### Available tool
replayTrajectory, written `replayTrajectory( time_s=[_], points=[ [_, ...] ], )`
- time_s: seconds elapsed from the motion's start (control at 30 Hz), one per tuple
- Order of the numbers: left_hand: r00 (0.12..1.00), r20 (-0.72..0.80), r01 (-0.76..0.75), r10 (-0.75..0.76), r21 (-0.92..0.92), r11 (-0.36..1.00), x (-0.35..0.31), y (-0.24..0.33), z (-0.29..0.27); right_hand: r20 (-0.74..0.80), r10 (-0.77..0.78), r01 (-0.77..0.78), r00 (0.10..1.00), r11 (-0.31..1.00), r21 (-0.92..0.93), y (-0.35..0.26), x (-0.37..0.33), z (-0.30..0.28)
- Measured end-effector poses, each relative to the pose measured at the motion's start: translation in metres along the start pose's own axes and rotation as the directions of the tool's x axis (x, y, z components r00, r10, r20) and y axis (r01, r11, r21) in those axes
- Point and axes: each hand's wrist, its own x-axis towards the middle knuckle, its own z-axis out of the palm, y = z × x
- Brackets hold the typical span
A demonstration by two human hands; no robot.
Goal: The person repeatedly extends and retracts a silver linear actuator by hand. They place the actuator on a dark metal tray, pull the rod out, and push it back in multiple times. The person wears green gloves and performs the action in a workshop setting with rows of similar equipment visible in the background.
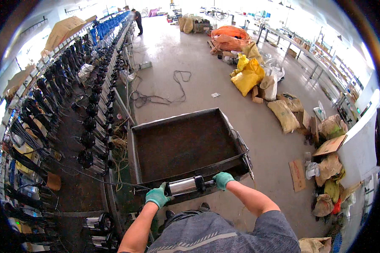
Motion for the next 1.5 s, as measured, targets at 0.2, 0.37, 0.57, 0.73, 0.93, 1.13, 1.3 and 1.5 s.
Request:
replayTrajectory(
  time_s=[0.2, 0.37, 0.57, 0.73, 0.93, 1.13, 1.3, 1.5],
  points=[
    [1.000, -0.001, 0.005, -0.005, 0.000, 1.000, -0.001, -0.001, 0.000, 0.577, 0.057, -0.517, 0.815, 0.521, 0.679, 0.016, 0.012, -0.018],
    [1.000, -0.002, -0.003, 0.003, -0.015, 1.000, -0.002, -0.001, -0.001, 0.293, -0.091, -0.274, 0.952, 0.182, 0.944, 0.013, -0.011, -0.006],
    [0.999, 0.014, 0.029, -0.029, -0.024, 0.999, -0.004, -0.001, -0.001, 0.451, -0.232, -0.493, 0.862, -0.175, 0.852, 0.002, -0.020, -0.029],
    [1.000, 0.012, 0.024, -0.024, -0.019, 1.000, -0.001, 0.004, -0.001, 0.357, -0.315, -0.345, 0.879, 0.096, 0.934, 0.035, 0.002, -0.008],
    [0.999, 0.007, 0.040, -0.040, -0.021, 0.999, -0.005, 0.002, -0.002, 0.532, -0.225, -0.426, 0.816, 0.389, 0.817, 0.006, -0.006, -0.032],
    [1.000, 0.000, 0.026, -0.026, -0.037, 0.999, -0.004, 0.005, -0.002, 0.555, -0.190, -0.528, 0.810, 0.175, 0.831, 0.038, 0.016, -0.009],
    [1.000, -0.017, 0.015, -0.015, -0.033, 0.999, -0.004, 0.004, 0.000, 0.570, -0.196, -0.301, 0.798, 0.689, 0.659, 0.025, 0.012, -0.018],
    [0.999, -0.038, 0.008, -0.010, -0.065, 0.998, 0.000, -0.004, 0.005, 0.241, 0.034, -0.025, 0.970, 0.999, -0.041, -0.007, 0.017, -0.013]
  ],
)
